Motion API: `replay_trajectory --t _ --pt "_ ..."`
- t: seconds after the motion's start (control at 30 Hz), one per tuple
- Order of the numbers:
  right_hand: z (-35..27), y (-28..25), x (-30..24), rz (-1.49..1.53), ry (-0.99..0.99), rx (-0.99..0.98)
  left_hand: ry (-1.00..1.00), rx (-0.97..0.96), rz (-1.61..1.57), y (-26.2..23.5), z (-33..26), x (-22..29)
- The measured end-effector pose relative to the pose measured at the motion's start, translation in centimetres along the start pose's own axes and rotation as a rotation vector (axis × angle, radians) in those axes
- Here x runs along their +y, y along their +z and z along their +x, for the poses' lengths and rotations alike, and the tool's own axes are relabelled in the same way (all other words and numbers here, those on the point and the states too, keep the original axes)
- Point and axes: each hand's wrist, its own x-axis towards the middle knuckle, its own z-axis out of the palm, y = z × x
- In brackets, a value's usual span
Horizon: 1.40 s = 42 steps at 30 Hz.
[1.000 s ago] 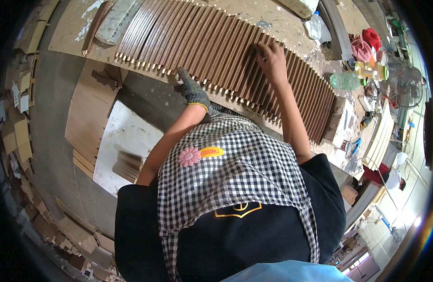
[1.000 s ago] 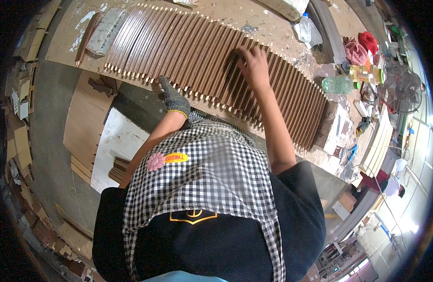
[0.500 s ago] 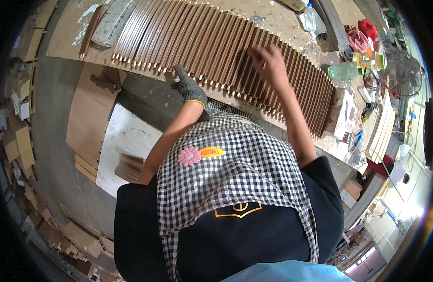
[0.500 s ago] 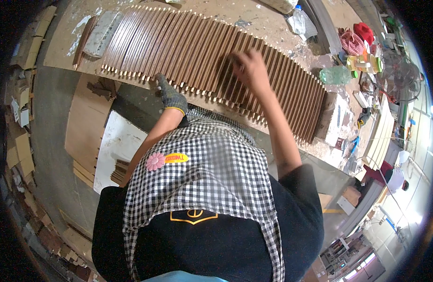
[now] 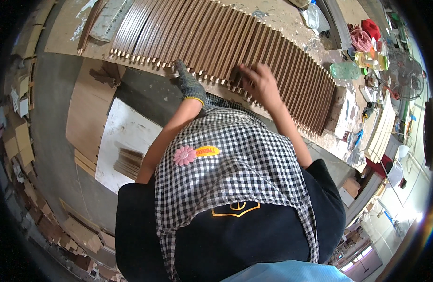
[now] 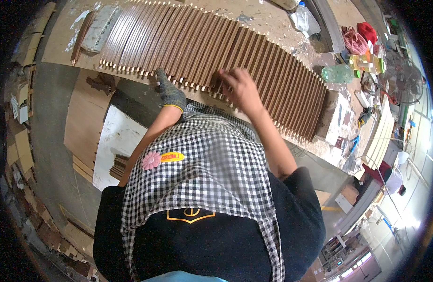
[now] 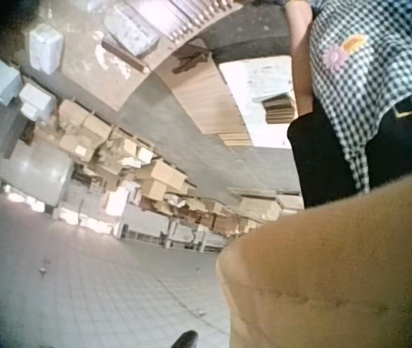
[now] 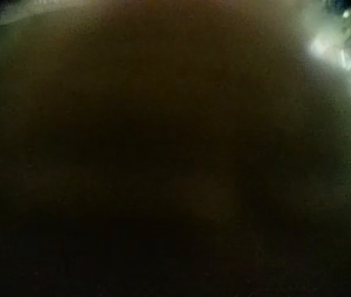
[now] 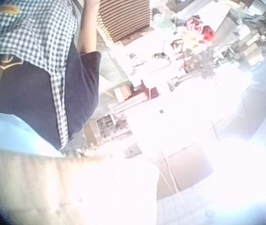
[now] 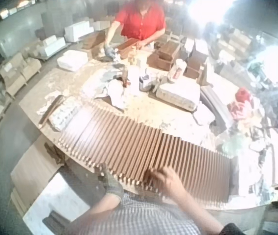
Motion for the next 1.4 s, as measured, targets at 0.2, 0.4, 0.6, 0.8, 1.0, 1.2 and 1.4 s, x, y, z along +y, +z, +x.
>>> replay_trajectory --t 0.2,0.4,0.6,0.8,1.0,1.2,1.4 --pt "-1.3 -2.6 -2.4 0.297 -0.004 -0.181 0.131 0.061 -0.038 -1.2 -0.8 0.6" --pt "6.9 0.7 9.4 -0.013 0.234 0.217 0.029 0.325 0.126 -0.1 -0.5 0.9" --pt "8.0 1.7 11.3 -0.102 0.258 0.211 0.022 -0.059 0.110 -1.4 -0.2 0.4" --pt "-0.1 -0.1 1.1 0.050 0.087 -0.013 0.025 0.011 0.040 -1.3 -0.6 0.5" --pt "-4.1 -2.5 -3.4 0.269 0.047 -0.146 -0.005 0.026 0.113 -0.8 -0.9 1.1" --pt "-0.7 -0.4 -0.1 0.090 0.168 -0.070 -0.003 0.020 0.159 -0.5 -2.5 2.2" --pt "6.9 2.3 9.7 -0.146 0.252 0.065 -0.062 0.023 0.197 -0.2 -1.4 1.6"
